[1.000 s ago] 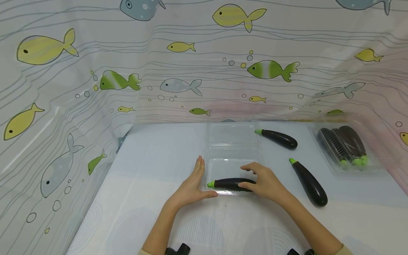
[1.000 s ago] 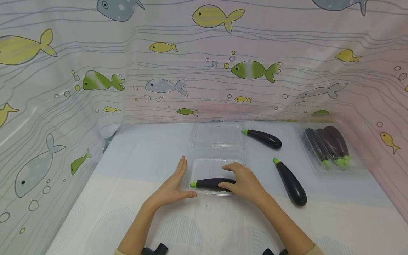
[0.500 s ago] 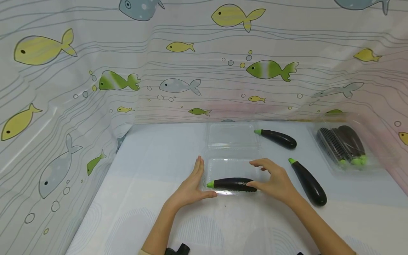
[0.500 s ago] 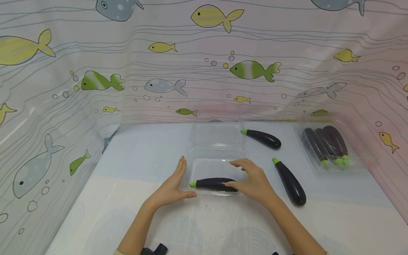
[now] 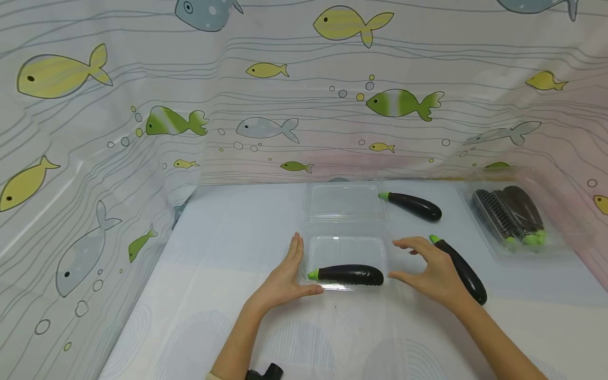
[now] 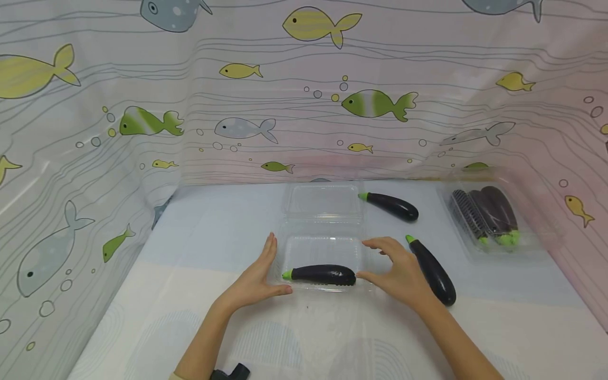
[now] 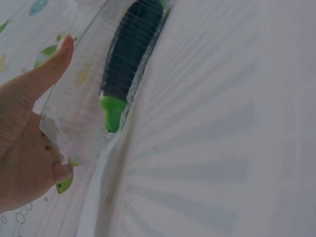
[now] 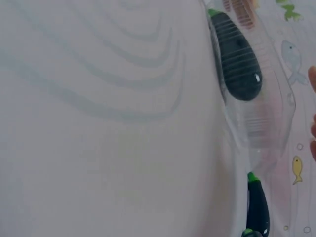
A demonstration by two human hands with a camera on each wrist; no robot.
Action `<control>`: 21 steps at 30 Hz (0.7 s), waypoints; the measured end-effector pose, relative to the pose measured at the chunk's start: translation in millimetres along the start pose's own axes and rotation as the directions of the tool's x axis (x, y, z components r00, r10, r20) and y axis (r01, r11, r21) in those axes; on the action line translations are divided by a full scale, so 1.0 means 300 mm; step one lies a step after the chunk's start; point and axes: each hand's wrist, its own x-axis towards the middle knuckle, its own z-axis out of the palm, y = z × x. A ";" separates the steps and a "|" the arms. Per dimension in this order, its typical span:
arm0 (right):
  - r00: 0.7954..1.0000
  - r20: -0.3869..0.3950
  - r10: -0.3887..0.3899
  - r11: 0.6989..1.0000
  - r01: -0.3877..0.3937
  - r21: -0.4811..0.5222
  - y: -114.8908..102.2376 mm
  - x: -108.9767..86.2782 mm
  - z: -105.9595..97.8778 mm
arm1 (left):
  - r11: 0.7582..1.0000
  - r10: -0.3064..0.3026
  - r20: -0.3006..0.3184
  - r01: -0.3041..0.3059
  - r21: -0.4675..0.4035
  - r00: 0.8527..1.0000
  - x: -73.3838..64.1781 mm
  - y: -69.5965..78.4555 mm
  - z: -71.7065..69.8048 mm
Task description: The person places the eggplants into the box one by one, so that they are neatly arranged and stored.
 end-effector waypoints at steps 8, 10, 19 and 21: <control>0.998 -0.062 0.032 0.998 -0.036 -0.052 0.025 -0.045 -0.074 | 1.000 -0.004 -0.005 0.005 0.001 1.000 0.001 -0.004 0.002; 0.997 -0.069 0.046 0.997 -0.050 -0.061 0.033 -0.056 -0.091 | 1.000 -0.004 -0.006 0.004 0.001 1.000 0.001 -0.006 0.003; 0.991 -0.112 0.075 0.987 -0.090 -0.134 0.074 -0.111 -0.146 | 1.000 0.009 -0.009 -0.009 -0.006 1.000 0.001 -0.009 0.007; 0.989 -0.126 0.078 0.985 -0.096 -0.144 0.082 -0.125 -0.156 | 1.000 0.005 -0.006 -0.005 -0.004 1.000 0.001 -0.007 0.005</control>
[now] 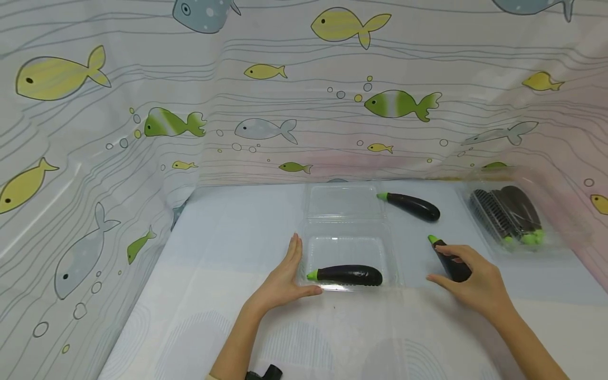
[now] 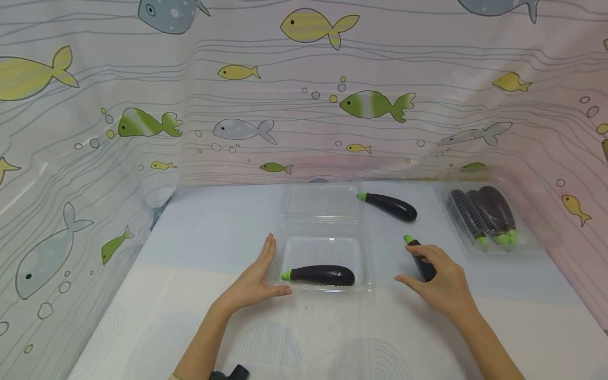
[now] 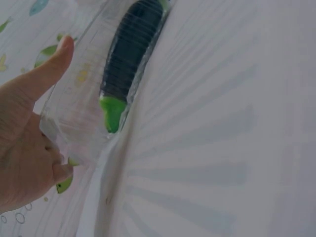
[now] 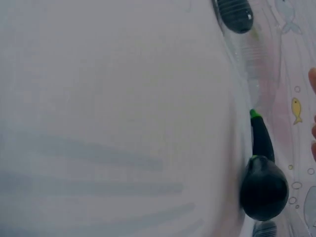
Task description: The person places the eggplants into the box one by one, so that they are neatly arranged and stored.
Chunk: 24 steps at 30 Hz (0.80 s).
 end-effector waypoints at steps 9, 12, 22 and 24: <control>0.997 -0.027 0.074 0.996 -0.076 -0.057 0.032 -0.052 -0.036 | 1.000 -0.006 0.001 0.006 -0.012 1.000 0.000 -0.002 0.001; 0.994 -0.031 0.108 0.990 -0.110 -0.093 0.039 -0.065 -0.043 | 1.000 -0.002 -0.002 0.002 -0.014 1.000 -0.001 -0.004 0.002; 0.918 0.085 0.388 0.901 -0.359 -0.242 0.049 -0.097 -0.074 | 1.000 0.003 -0.005 -0.003 -0.022 1.000 -0.003 -0.004 0.001; 0.898 0.109 0.427 0.886 -0.390 -0.250 0.051 -0.105 -0.075 | 1.000 0.004 -0.006 -0.004 -0.026 1.000 -0.003 -0.003 0.001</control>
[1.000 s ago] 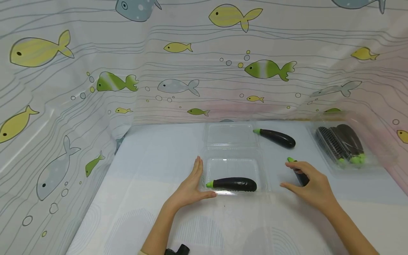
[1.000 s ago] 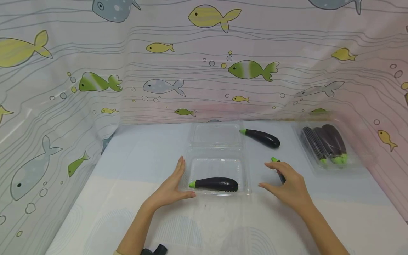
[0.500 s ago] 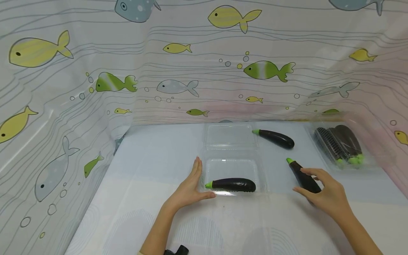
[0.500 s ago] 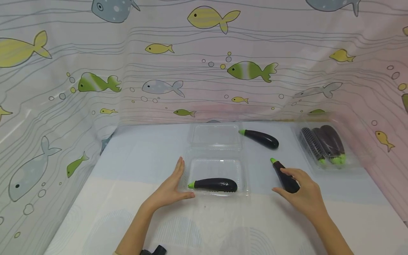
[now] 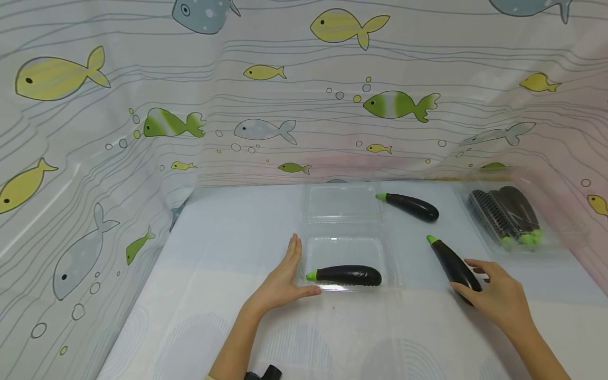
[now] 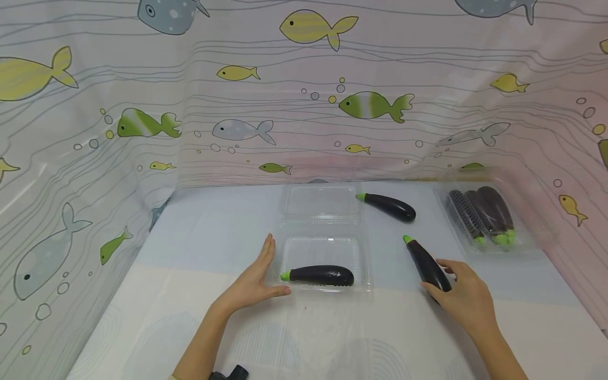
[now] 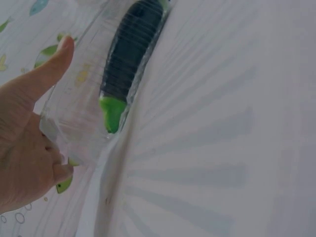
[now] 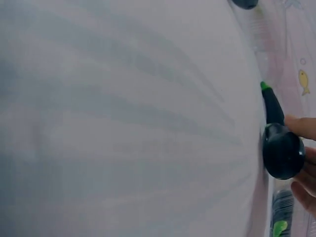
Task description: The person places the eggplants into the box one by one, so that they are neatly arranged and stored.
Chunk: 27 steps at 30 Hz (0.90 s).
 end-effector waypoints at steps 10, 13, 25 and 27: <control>0.995 0.053 0.083 0.996 -0.081 -0.048 0.015 -0.009 0.016 | 1.000 0.003 0.006 -0.003 0.002 1.000 0.003 0.000 0.001; 0.994 0.049 0.100 0.994 -0.098 -0.040 0.012 -0.006 0.013 | 1.000 0.001 0.006 -0.001 0.004 1.000 0.003 0.002 -0.001; 0.990 -0.077 0.119 0.992 -0.116 0.049 -0.041 0.025 -0.015 | 1.000 0.000 0.006 0.000 0.011 1.000 0.002 -0.001 0.002; 0.989 -0.094 0.111 0.992 -0.105 0.066 -0.062 0.035 -0.023 | 1.000 0.001 0.004 -0.001 0.011 1.000 0.002 -0.001 0.002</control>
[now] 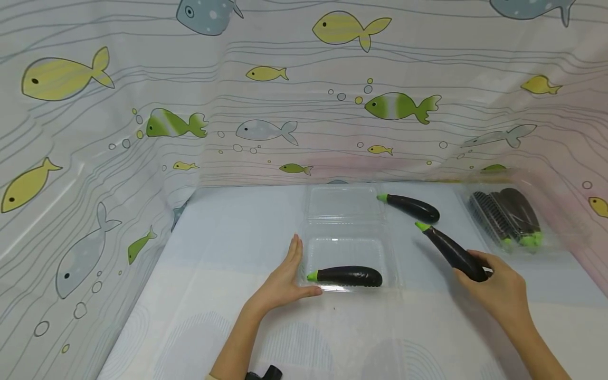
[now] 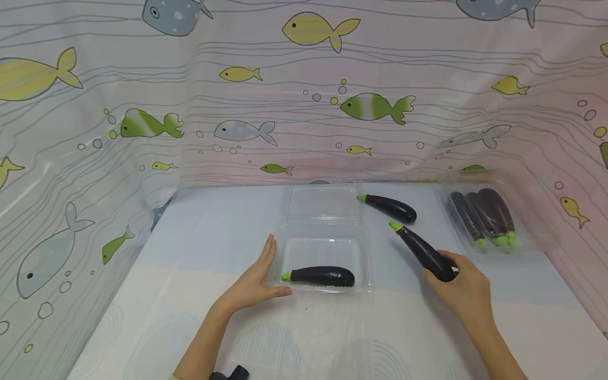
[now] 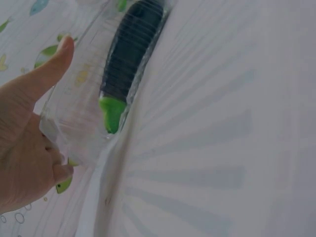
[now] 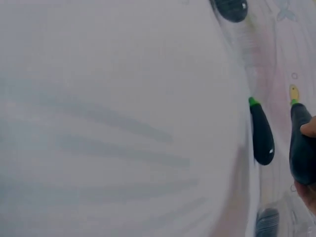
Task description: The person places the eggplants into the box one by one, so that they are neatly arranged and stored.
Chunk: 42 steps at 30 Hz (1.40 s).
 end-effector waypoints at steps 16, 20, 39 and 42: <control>0.969 -0.133 -0.208 0.964 0.226 0.143 -0.149 0.050 0.044 | 1.000 -0.004 -0.008 0.004 0.016 1.000 -0.002 -0.003 0.000; 0.948 -0.130 -0.290 0.930 0.312 0.195 -0.186 0.061 0.067 | 1.000 0.002 -0.011 -0.002 0.015 1.000 0.000 -0.005 0.000; 0.826 -0.009 -0.563 0.798 0.547 0.252 -0.316 0.104 0.206 | 1.000 -0.012 -0.009 0.012 0.013 1.000 0.001 0.004 -0.003; 0.816 0.029 -0.577 0.791 0.550 0.269 -0.330 0.101 0.233 | 1.000 -0.015 -0.007 0.015 0.009 1.000 0.001 0.003 -0.002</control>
